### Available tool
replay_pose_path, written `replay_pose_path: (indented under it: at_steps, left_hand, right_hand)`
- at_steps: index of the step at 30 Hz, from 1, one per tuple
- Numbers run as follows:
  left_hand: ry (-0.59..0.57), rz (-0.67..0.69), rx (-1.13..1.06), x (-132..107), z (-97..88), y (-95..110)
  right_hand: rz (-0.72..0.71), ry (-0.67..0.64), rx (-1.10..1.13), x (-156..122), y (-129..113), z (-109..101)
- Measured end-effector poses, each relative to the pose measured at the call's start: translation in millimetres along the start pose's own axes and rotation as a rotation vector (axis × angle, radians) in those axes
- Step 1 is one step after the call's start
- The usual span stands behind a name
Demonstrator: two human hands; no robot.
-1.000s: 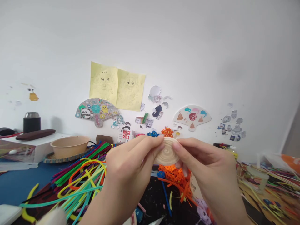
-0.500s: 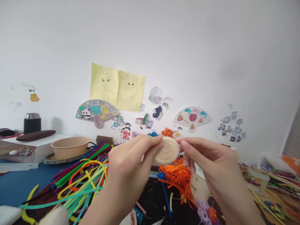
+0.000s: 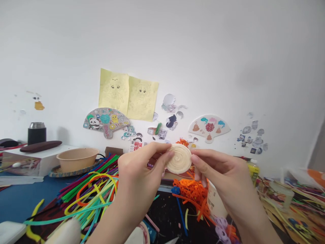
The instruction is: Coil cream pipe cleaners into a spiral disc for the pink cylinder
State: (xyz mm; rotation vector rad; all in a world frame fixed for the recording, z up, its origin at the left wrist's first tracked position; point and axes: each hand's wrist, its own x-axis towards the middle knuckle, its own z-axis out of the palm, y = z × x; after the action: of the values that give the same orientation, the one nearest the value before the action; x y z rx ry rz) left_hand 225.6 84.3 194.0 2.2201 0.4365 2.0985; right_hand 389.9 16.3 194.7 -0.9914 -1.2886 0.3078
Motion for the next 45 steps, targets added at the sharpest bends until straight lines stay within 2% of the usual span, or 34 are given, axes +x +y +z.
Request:
replay_pose_path:
  at_steps: [6,13,16,23,45]
  left_hand:
    - [0.013,0.045,0.037,0.5,0.8,-0.9]
    - [0.009,0.235,0.065,-3.5,3.4,1.6]
    - [0.005,0.275,0.103,-4.3,6.3,4.5]
    - [0.029,0.287,0.103,-3.8,5.7,8.0]
    - [0.015,0.258,0.158,-3.6,4.0,13.0]
  right_hand:
    - [0.03,0.062,0.011,-2.5,-4.3,9.6]
    - [-0.017,-0.005,0.008,-0.6,-0.2,12.2]
    - [-0.056,0.005,0.006,-1.4,-1.0,12.6]
    - [-0.142,0.051,-0.054,-2.6,-3.4,12.8]
    - [-0.181,0.118,-0.155,-4.5,-4.9,13.9]
